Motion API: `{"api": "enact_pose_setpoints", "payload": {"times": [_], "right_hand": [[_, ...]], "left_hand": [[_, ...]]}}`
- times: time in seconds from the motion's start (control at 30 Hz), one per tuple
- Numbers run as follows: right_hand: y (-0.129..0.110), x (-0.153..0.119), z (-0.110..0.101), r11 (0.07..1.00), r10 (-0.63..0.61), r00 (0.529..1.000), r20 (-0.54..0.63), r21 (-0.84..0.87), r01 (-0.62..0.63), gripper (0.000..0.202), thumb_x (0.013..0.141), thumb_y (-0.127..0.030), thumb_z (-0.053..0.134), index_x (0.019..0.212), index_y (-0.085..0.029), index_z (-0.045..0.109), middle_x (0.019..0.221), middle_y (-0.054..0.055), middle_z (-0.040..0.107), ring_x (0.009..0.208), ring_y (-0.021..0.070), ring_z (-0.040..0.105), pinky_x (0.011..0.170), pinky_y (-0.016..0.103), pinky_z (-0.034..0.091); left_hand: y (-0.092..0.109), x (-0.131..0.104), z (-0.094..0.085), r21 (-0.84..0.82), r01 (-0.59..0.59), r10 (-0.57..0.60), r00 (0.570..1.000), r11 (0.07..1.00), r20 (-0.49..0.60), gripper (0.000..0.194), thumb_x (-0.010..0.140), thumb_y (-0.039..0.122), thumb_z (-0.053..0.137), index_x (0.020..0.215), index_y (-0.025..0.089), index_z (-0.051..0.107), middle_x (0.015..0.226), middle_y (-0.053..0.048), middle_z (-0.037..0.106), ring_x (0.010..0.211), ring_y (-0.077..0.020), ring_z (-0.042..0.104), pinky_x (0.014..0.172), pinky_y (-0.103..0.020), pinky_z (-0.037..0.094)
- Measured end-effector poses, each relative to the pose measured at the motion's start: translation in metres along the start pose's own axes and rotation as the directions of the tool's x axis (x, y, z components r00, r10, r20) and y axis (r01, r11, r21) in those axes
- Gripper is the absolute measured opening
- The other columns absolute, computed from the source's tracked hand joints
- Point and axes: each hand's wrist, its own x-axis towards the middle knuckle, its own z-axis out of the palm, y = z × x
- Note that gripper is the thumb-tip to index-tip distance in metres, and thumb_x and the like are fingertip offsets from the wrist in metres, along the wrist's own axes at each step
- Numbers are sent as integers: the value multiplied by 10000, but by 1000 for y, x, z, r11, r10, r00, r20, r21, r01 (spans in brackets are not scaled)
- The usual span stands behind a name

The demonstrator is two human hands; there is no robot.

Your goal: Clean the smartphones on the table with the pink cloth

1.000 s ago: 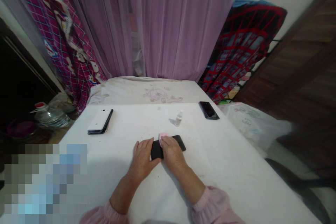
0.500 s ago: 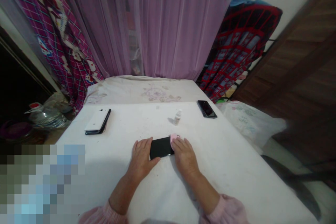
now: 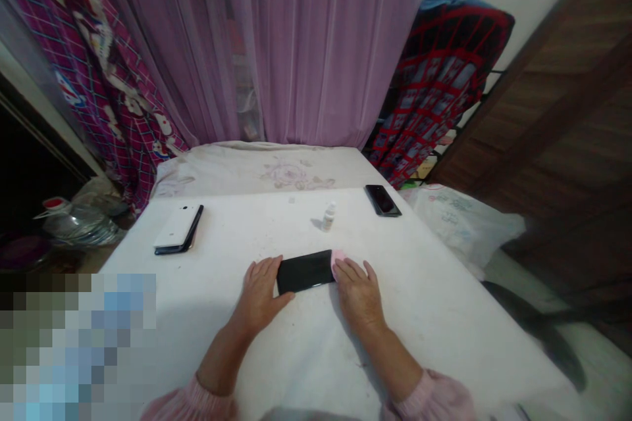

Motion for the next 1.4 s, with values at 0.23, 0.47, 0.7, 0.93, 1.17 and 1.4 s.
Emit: {"api": "enact_pose_setpoints", "payload": {"times": [0.23,0.47,0.7,0.93,1.17,1.4], "right_hand": [[-34,10,12,987,-110,993,30,120,106,319,884,-87,514,1109,-242,678,1166,36,701,1144,203,588,1084,403,283],[-73,29,19,955,-204,976,77,237,181,271,908,-154,537,1120,-256,672,1167,40,699,1138,188,590,1066,400,330],[-31,10,10,982,-78,996,30,173,72,293,902,-107,497,1086,-244,681,1167,32,701,1143,199,589,1078,407,284],[-2,15,6,997,39,996,85,64,-44,321,903,-85,465,1086,-236,683,1193,41,686,1120,185,597,1082,382,258],[-7,52,10,991,97,984,151,78,-110,300,938,-120,431,1053,-227,686,1171,40,696,1090,187,614,1038,370,309],[2,2,-1,996,4,997,76,86,-10,363,907,-71,421,1108,-234,676,1197,51,684,1102,184,607,1055,380,298]], "left_hand": [[-12,3,2,-43,-57,56,998,997,-40,713,760,328,659,1408,192,395,1390,-131,529,1303,-309,458,1123,-521,278],[-13,5,3,-91,-62,54,994,994,-90,746,733,297,690,1405,210,380,1351,-110,556,1261,-298,493,1105,-536,301],[-15,4,4,-98,-67,60,995,993,-77,748,740,295,677,1412,192,365,1361,-120,542,1276,-307,469,1113,-537,275],[-15,6,2,-112,-67,60,996,991,-69,752,727,288,687,1404,184,375,1342,-122,555,1252,-313,485,1115,-536,264],[-16,6,4,-119,-82,71,993,989,-90,745,725,288,689,1397,185,382,1330,-124,558,1235,-315,495,1103,-537,281],[-15,5,4,-114,-69,59,995,991,-85,754,747,306,663,1423,186,352,1307,-121,565,1225,-328,485,1087,-539,303]]}}
